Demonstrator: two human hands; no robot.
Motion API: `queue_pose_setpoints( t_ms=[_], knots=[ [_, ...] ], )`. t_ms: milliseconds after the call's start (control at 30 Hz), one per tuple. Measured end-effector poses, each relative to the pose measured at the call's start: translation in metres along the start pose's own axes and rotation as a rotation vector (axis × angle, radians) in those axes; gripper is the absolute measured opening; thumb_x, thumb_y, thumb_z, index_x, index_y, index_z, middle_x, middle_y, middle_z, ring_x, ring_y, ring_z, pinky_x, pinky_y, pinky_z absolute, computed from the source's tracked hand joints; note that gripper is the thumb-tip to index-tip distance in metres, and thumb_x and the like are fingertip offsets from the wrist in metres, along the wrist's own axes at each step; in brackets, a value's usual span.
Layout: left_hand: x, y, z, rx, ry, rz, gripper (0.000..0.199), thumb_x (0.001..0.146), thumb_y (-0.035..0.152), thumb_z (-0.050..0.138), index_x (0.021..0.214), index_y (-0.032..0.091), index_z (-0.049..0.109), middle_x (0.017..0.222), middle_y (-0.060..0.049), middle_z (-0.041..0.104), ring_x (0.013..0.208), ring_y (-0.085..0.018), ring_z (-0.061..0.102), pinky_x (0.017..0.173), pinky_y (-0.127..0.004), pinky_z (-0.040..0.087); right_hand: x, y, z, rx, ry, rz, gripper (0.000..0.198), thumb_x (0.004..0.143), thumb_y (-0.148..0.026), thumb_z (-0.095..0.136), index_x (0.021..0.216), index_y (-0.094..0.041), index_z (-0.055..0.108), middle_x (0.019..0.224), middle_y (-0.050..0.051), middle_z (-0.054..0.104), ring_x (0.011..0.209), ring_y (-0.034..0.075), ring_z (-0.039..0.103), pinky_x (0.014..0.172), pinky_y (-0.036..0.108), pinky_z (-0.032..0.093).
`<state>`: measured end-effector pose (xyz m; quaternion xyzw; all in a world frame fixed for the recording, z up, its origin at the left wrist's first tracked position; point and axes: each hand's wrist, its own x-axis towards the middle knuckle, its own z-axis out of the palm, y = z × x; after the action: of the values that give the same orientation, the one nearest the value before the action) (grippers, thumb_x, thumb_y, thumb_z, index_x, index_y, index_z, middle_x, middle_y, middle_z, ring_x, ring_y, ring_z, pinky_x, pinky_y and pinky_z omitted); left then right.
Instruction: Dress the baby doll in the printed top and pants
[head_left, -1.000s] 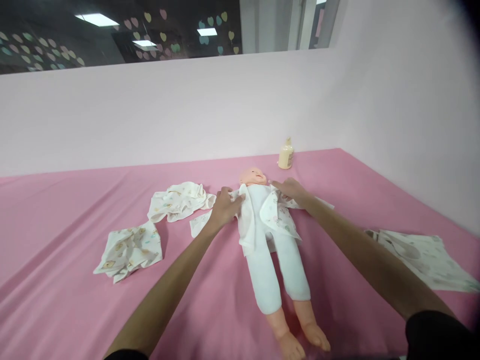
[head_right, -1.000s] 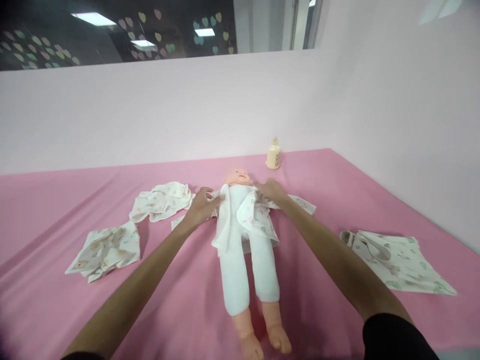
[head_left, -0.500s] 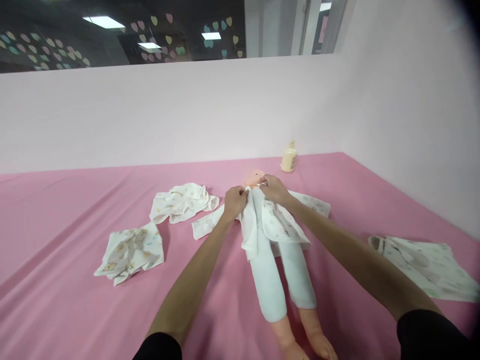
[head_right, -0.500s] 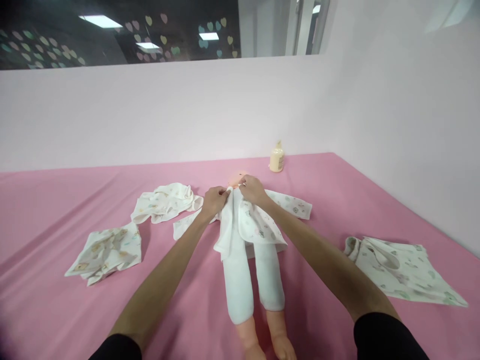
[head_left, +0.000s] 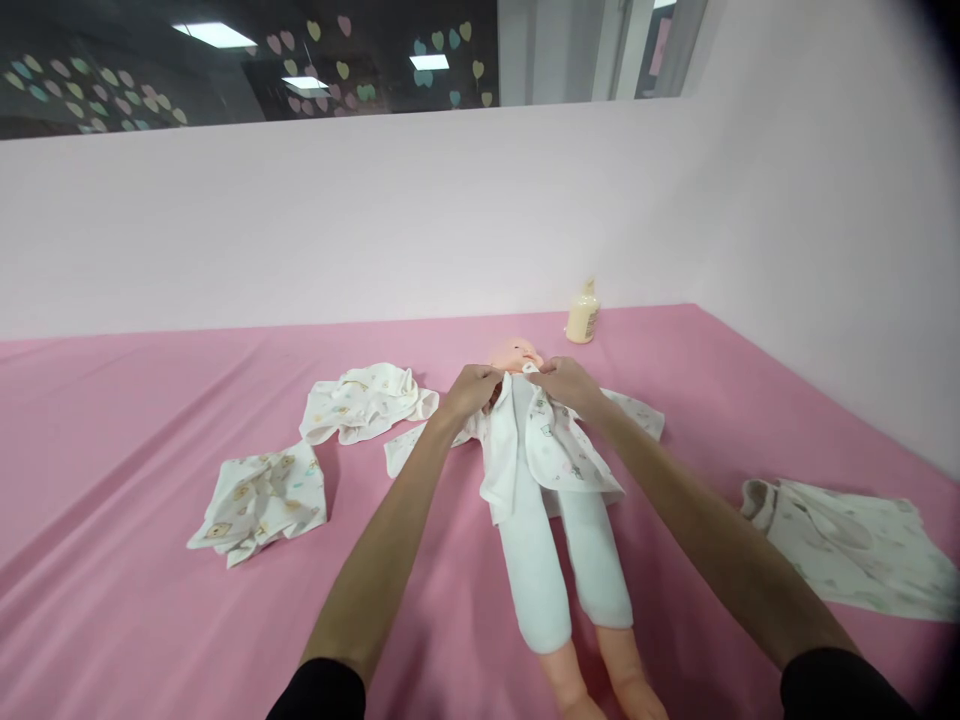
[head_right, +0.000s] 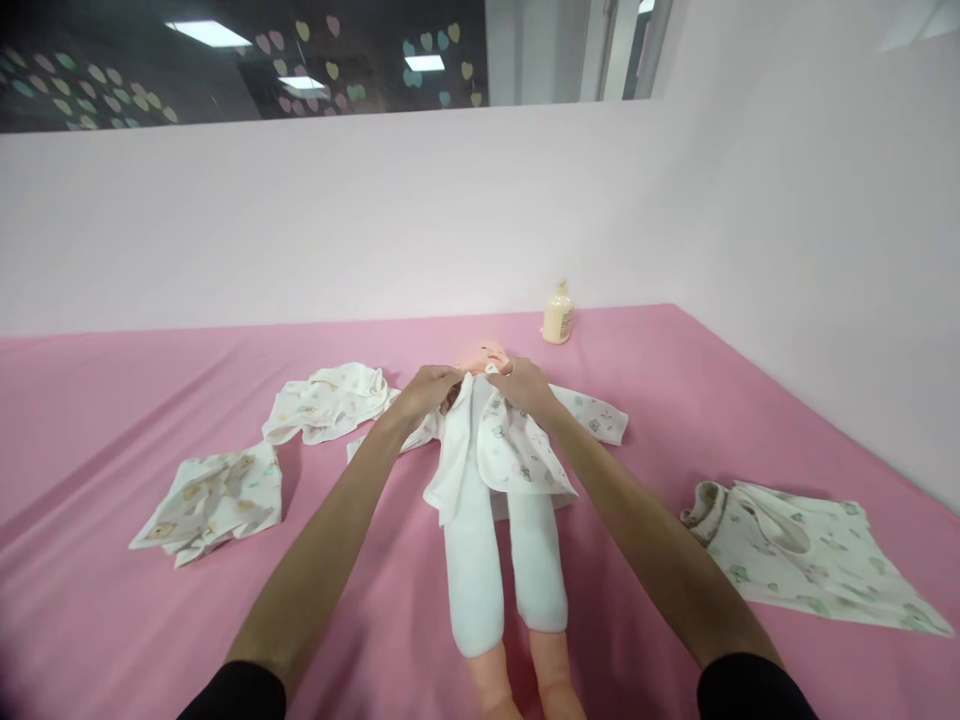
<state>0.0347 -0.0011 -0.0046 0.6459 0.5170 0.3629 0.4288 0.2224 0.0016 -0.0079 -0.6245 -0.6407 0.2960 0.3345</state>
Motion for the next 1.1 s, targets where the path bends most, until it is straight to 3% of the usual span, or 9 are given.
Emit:
queue_pose_setpoints(
  t_ms=[100, 233, 333, 467, 533, 633, 767, 933, 1100],
  knots=[
    [0.001, 0.0, -0.007, -0.059, -0.101, -0.011, 0.021, 0.08, 0.031, 0.055, 0.076, 0.015, 0.067, 0.067, -0.002, 0.057, 0.054, -0.009, 0.045, 0.048, -0.023, 0.033, 0.006, 0.0, -0.001, 0.085, -0.006, -0.027, 0.026, 0.076, -0.044, 0.061, 0.07, -0.019, 0.06, 0.058, -0.002, 0.051, 0.056, 0.013, 0.048, 0.055, 0.025, 0.034],
    [0.001, -0.002, -0.01, -0.029, -0.116, 0.036, 0.021, 0.078, 0.032, 0.062, 0.087, 0.015, 0.07, 0.073, -0.001, 0.059, 0.059, -0.009, 0.044, 0.054, -0.022, 0.033, 0.014, 0.001, 0.004, 0.126, -0.015, -0.062, 0.021, 0.073, -0.038, 0.061, 0.066, -0.018, 0.058, 0.058, -0.003, 0.048, 0.058, 0.012, 0.046, 0.055, 0.024, 0.033],
    [-0.002, -0.002, -0.009, 0.024, -0.092, 0.082, 0.025, 0.081, 0.04, 0.06, 0.074, 0.016, 0.064, 0.07, 0.001, 0.054, 0.061, -0.009, 0.042, 0.058, -0.023, 0.034, 0.015, -0.001, 0.006, 0.134, -0.062, -0.079, 0.023, 0.074, -0.037, 0.059, 0.062, -0.018, 0.054, 0.053, -0.005, 0.038, 0.053, 0.01, 0.036, 0.052, 0.025, 0.028],
    [-0.005, 0.001, -0.001, 0.174, -0.104, 0.17, 0.041, 0.087, 0.048, 0.052, 0.061, 0.017, 0.046, 0.06, 0.004, 0.036, 0.056, -0.009, 0.031, 0.054, -0.025, 0.025, 0.014, -0.005, 0.007, 0.096, -0.045, -0.083, 0.022, 0.074, -0.037, 0.058, 0.063, -0.018, 0.055, 0.052, -0.006, 0.037, 0.053, 0.01, 0.036, 0.052, 0.025, 0.027],
    [-0.004, 0.001, 0.008, 0.29, -0.045, 0.228, 0.036, 0.087, 0.04, 0.053, 0.06, 0.017, 0.045, 0.059, 0.004, 0.036, 0.057, -0.01, 0.033, 0.055, -0.025, 0.025, 0.014, -0.006, 0.008, 0.081, -0.04, -0.096, 0.02, 0.074, -0.034, 0.058, 0.063, -0.018, 0.055, 0.053, -0.006, 0.039, 0.054, 0.01, 0.037, 0.051, 0.025, 0.027],
    [-0.002, -0.005, 0.022, 0.499, 0.161, 0.274, 0.026, 0.088, 0.024, 0.048, 0.062, 0.018, 0.052, 0.062, 0.001, 0.046, 0.063, -0.013, 0.043, 0.061, -0.027, 0.03, 0.015, -0.007, 0.009, 0.11, -0.054, -0.094, 0.016, 0.074, -0.03, 0.059, 0.065, -0.017, 0.058, 0.057, -0.004, 0.047, 0.057, 0.011, 0.043, 0.053, 0.024, 0.031],
    [-0.002, -0.014, 0.035, 0.655, 0.352, 0.307, 0.026, 0.09, 0.019, 0.043, 0.092, 0.021, 0.069, 0.089, -0.007, 0.062, 0.087, -0.021, 0.056, 0.073, -0.03, 0.039, 0.012, -0.008, 0.005, 0.184, -0.053, -0.01, 0.012, 0.077, -0.027, 0.062, 0.073, -0.015, 0.063, 0.063, -0.002, 0.056, 0.06, 0.011, 0.049, 0.056, 0.023, 0.036],
    [-0.008, -0.015, 0.04, 0.746, 0.459, 0.378, 0.03, 0.094, 0.016, 0.04, 0.106, 0.021, 0.066, 0.1, -0.008, 0.066, 0.095, -0.023, 0.059, 0.082, -0.034, 0.042, 0.005, -0.013, -0.001, 0.278, -0.052, 0.065, 0.017, 0.08, -0.024, 0.064, 0.066, -0.016, 0.059, 0.048, -0.006, 0.044, 0.046, 0.007, 0.037, 0.047, 0.022, 0.028],
    [-0.007, -0.017, 0.041, 0.628, 0.5, 0.351, 0.028, 0.096, 0.016, 0.038, 0.11, 0.02, 0.061, 0.103, -0.007, 0.07, 0.096, -0.024, 0.061, 0.081, -0.035, 0.043, 0.007, -0.013, 0.002, 0.393, -0.059, 0.078, 0.02, 0.079, -0.017, 0.065, 0.061, -0.015, 0.056, 0.046, -0.004, 0.049, 0.042, 0.007, 0.037, 0.042, 0.022, 0.026]
  ],
)
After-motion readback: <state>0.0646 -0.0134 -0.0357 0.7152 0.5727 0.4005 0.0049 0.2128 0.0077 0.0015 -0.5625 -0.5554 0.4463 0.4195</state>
